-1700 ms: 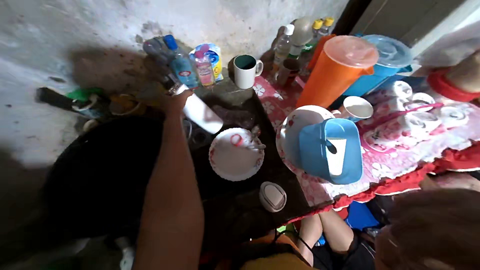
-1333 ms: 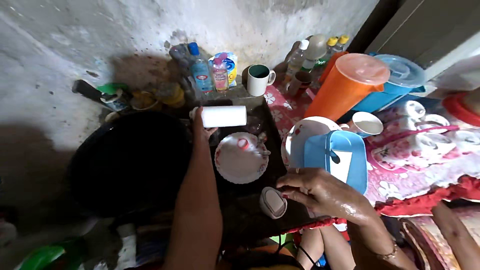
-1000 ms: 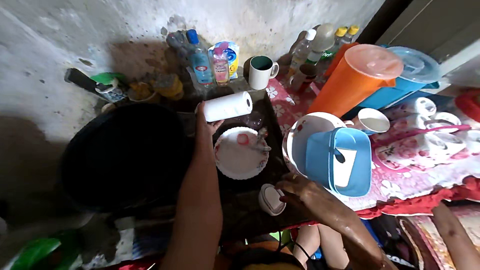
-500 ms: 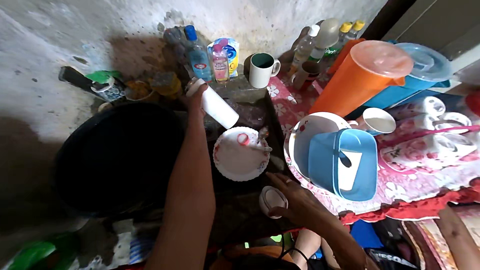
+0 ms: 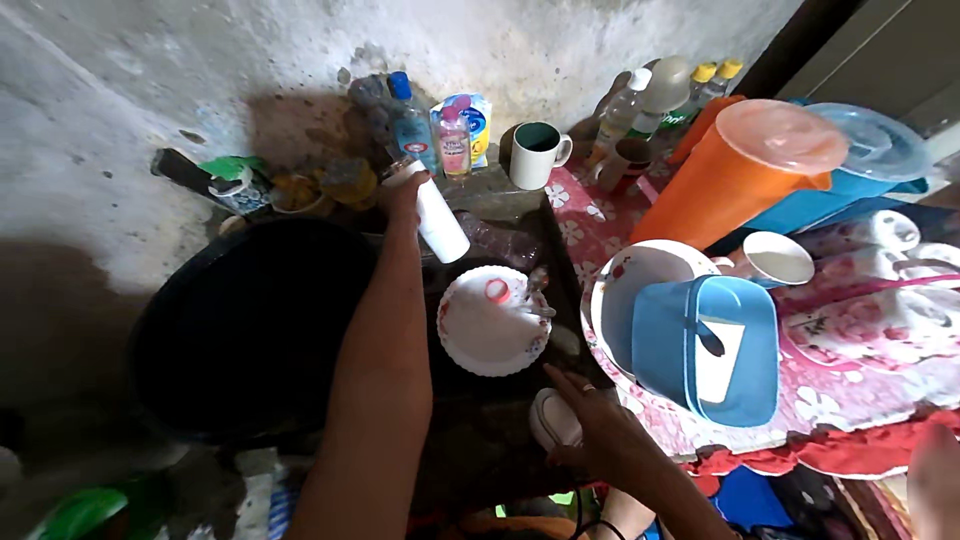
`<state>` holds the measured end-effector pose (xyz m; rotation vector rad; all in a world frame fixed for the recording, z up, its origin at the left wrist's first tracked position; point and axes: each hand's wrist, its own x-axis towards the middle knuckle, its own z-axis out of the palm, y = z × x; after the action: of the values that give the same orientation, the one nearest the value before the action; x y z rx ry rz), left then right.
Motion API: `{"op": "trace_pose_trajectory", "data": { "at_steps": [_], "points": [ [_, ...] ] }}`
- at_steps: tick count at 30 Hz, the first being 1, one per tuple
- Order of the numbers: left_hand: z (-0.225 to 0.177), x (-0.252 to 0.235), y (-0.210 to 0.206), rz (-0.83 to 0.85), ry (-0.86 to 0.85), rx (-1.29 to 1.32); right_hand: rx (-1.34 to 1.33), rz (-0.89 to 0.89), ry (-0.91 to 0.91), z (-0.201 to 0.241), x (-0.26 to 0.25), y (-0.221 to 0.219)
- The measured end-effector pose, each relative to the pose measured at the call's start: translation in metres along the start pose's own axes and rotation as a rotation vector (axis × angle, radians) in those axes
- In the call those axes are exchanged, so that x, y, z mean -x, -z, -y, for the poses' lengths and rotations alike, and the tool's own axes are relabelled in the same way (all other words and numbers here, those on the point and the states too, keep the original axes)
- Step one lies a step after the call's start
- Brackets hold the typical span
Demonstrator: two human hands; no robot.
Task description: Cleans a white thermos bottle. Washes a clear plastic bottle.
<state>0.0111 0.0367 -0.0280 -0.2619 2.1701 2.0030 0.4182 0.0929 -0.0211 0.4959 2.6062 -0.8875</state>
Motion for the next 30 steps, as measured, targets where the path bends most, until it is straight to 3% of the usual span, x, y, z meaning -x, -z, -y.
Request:
{"op": "trace_pose_trajectory", "data": {
  "at_steps": [7,15,30],
  "points": [
    [-0.014,-0.019,0.007,0.014,-0.132,-0.167,-0.006,-0.015,0.042,-0.004,-0.001,-0.007],
    [-0.027,-0.036,0.024,0.035,-0.159,-0.376,0.031,0.046,0.025,0.000,-0.004,-0.005],
    [-0.025,-0.030,0.030,0.095,-0.274,-0.288,0.066,0.084,-0.023,0.007,-0.004,-0.006]
  ]
}}
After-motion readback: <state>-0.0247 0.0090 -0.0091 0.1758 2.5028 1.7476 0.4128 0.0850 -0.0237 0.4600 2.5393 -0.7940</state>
